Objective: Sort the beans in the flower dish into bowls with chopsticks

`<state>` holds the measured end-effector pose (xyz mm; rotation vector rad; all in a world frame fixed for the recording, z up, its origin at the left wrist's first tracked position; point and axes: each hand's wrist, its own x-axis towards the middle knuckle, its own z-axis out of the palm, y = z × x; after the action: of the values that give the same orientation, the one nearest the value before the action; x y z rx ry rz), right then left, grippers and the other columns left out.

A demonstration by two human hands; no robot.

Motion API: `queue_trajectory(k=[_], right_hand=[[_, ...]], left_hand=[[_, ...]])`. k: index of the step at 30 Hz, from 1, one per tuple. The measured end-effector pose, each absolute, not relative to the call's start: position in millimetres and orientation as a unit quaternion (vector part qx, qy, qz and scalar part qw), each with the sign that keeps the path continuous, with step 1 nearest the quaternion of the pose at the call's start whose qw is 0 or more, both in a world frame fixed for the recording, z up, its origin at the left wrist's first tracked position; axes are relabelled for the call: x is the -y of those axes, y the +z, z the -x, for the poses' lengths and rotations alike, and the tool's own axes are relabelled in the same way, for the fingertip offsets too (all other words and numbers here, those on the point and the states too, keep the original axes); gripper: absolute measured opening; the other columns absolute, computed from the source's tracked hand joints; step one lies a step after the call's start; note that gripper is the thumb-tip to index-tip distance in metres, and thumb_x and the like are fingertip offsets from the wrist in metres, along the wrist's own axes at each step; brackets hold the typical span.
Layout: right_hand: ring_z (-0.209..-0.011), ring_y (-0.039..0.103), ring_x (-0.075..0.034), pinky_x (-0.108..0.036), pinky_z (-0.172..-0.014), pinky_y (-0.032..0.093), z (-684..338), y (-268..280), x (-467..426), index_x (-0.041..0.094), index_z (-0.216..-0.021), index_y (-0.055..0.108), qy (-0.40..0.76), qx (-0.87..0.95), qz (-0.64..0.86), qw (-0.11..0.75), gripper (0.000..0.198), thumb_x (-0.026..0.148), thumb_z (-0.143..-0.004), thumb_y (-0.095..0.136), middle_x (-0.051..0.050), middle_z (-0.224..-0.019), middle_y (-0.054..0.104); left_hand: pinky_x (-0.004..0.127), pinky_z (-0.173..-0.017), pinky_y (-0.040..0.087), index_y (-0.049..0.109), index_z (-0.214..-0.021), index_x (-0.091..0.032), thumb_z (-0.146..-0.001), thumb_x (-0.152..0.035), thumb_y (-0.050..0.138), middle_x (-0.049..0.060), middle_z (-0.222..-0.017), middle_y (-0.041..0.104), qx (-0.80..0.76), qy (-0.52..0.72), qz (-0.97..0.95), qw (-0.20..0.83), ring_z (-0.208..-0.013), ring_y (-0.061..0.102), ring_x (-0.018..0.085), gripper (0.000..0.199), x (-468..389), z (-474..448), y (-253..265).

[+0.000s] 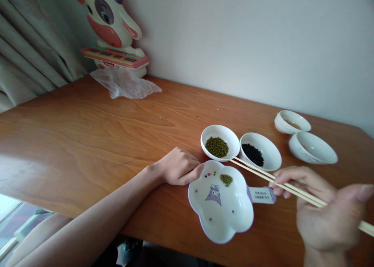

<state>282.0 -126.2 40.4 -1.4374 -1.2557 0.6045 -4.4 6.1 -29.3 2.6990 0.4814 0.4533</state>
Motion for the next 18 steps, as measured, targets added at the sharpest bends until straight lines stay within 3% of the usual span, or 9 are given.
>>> queue_trajectory(k=[6,12,18], right_hand=[[-0.072,0.064,-0.026,-0.037,-0.061,0.047,-285,42,131,0.023,-0.07,0.071,0.216,0.591,0.596,0.499,0.091,0.078,-0.097,0.004,-0.009,-0.074,0.069],[-0.061,0.06,-0.023,-0.036,-0.058,0.048,-280,27,127,0.022,-0.073,0.069,0.332,0.672,0.545,0.374,0.089,0.081,-0.095,0.005,-0.007,-0.065,0.064],[-0.065,0.055,-0.023,-0.036,-0.063,0.045,-273,13,125,0.022,-0.077,0.065,0.354,0.644,0.567,0.373,0.084,0.08,-0.095,0.007,-0.005,-0.067,0.058]], left_hand=[[0.028,-0.058,0.038,0.056,-0.072,-0.018,-0.11,-0.034,0.031,0.004,-0.069,0.066,-0.169,0.166,-0.956,0.175,-0.06,0.057,0.014,0.048,-6,4,-30],[0.029,-0.058,0.037,0.058,-0.072,-0.018,-0.109,-0.033,0.034,0.004,-0.071,0.067,-0.169,0.178,-0.955,0.168,-0.061,0.059,0.013,0.046,-6,4,-31],[0.03,-0.057,0.036,0.058,-0.073,-0.018,-0.109,-0.032,0.033,0.003,-0.071,0.067,-0.168,0.168,-0.958,0.162,-0.062,0.059,0.013,0.046,-6,4,-31]])
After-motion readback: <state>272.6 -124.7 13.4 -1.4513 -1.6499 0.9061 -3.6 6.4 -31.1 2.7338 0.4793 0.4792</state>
